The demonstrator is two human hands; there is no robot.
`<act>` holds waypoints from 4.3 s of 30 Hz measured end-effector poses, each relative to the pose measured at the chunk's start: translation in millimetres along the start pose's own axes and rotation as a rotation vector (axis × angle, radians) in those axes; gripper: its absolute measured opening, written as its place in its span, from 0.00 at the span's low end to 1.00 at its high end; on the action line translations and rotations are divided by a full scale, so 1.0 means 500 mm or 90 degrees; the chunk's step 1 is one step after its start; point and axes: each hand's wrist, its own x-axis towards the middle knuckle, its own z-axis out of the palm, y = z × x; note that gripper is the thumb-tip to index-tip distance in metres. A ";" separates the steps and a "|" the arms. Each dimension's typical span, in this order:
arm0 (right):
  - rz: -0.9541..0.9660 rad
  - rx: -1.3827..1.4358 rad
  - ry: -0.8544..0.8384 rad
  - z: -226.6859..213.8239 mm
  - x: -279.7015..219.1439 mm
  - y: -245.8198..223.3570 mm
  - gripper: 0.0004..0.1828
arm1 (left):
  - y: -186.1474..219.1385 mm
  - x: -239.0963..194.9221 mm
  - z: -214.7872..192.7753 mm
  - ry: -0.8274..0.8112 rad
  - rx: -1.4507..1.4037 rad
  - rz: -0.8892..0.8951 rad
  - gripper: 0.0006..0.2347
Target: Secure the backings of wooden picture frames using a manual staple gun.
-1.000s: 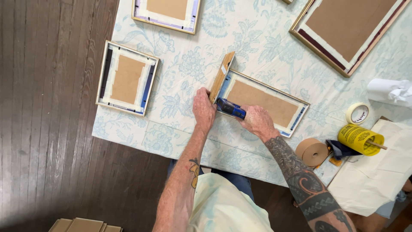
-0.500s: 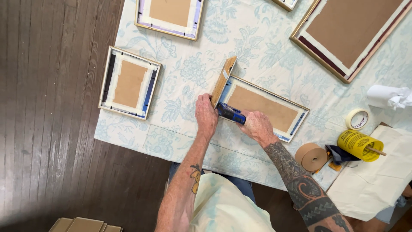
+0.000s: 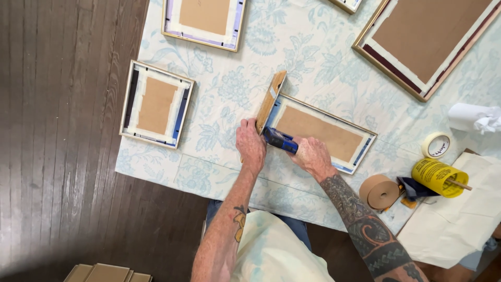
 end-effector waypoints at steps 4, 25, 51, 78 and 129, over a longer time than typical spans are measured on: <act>0.009 -0.018 -0.010 0.004 0.009 0.012 0.15 | 0.003 0.000 -0.005 -0.012 0.002 -0.005 0.23; 0.424 0.412 0.276 -0.024 -0.201 0.430 0.28 | -0.018 0.025 0.071 0.080 -0.062 -0.007 0.19; 0.494 0.637 0.338 0.000 -0.108 0.589 0.17 | 0.126 0.156 0.068 0.046 -0.096 -0.257 0.22; 0.213 0.456 0.758 -0.015 -0.291 0.521 0.12 | 0.230 0.312 0.162 0.074 0.611 0.720 0.09; -0.186 0.267 0.349 -0.028 0.184 0.283 0.14 | -0.102 -0.062 -0.022 -0.207 -0.617 -0.328 0.21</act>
